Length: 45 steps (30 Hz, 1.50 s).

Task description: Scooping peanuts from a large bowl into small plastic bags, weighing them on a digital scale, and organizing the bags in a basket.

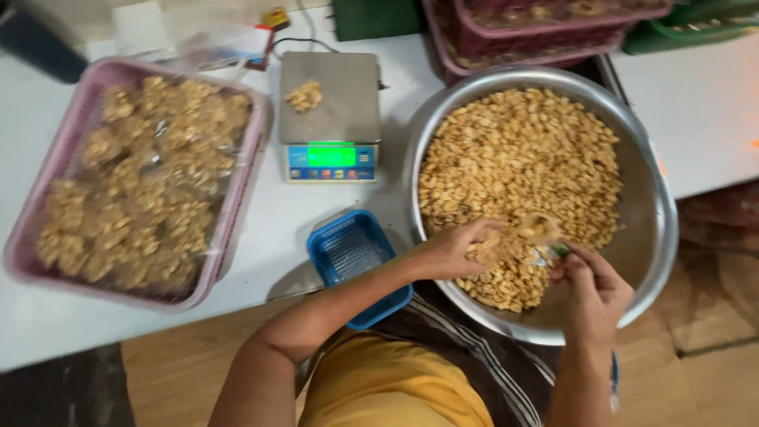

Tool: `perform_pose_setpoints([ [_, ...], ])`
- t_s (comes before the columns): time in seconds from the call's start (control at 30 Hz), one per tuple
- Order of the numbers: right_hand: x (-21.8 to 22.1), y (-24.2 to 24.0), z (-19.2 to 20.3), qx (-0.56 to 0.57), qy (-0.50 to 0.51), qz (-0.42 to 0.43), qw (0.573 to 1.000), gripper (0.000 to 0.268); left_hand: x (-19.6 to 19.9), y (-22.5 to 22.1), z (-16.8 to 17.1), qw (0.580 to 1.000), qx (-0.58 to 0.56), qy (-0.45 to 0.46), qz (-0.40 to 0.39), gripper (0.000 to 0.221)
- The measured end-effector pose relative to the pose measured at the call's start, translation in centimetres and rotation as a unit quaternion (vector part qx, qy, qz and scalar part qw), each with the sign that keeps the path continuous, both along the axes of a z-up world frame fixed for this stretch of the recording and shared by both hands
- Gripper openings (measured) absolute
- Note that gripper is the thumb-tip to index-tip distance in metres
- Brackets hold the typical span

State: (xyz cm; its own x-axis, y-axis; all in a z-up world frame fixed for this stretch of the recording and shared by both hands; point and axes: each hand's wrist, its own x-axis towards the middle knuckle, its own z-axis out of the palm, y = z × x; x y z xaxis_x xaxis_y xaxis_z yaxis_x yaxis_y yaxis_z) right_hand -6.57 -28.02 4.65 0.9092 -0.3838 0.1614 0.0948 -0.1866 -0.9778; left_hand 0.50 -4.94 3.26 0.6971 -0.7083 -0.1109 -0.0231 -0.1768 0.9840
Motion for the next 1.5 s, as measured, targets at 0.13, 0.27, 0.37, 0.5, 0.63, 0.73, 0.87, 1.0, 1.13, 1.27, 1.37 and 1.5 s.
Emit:
perform_pose_setpoints([
  [0.13,-0.5,1.3,2.0,-0.022,0.08,-0.042,0.996,0.024,-0.3,0.0,-0.3,0.997,-0.016,0.08,-0.012,0.059],
  [0.27,-0.5,3.2,3.3,-0.061,0.087,-0.068,0.992,0.03,-0.4,-0.5,-0.9,0.999,0.003,0.049,-0.014,0.069],
  [0.37,-1.4,3.7,4.1,-0.072,0.088,-0.05,0.992,0.036,0.1,-2.2,-5.0,0.998,-0.03,-0.057,0.001,0.07],
  [0.5,-2.0,0.8,2.9,-0.096,0.117,-0.018,0.988,0.031,-0.3,0.4,-6.3,0.985,-0.111,-0.088,0.096,0.023],
  [0.63,-2.0,-3.1,-1.2,-0.163,0.089,0.059,0.981,0.032,-2.3,10.1,-3.3,0.949,-0.094,-0.114,0.278,0.013],
  [0.73,-1.0,-9.8,-6.0,-0.124,0.155,0.115,0.973,0.037,-5.4,19.8,-2.7,0.855,-0.071,-0.244,0.451,0.022],
  [0.87,-3.2,-1.2,-5.1,-0.114,0.135,-0.053,0.983,0.025,-10.6,27.2,-1.2,0.621,0.421,-0.341,0.567,0.028],
  [1.0,-2.4,-1.1,-3.7,-0.267,0.179,-0.036,0.946,0.025,-9.8,25.8,-2.6,0.642,0.459,-0.295,0.538,0.055],
  [1.13,0.5,-4.7,-5.6,-0.311,0.211,0.022,0.926,0.023,-7.1,18.5,-7.2,0.727,0.294,-0.468,0.407,0.036],
  [1.27,5.3,-8.8,-7.1,-0.458,0.321,0.046,0.828,0.043,-5.8,12.3,-15.3,0.812,0.479,-0.278,0.182,0.072],
  [1.37,8.6,-12.6,-11.5,-0.56,0.292,-0.009,0.775,0.034,-3.2,11.8,-17.8,0.808,0.55,-0.185,0.101,0.059],
  [1.5,7.9,-7.5,-10.4,-0.497,0.286,0.049,0.818,0.029,-3.3,13.2,-17.9,0.861,0.462,-0.169,0.125,0.027],
])
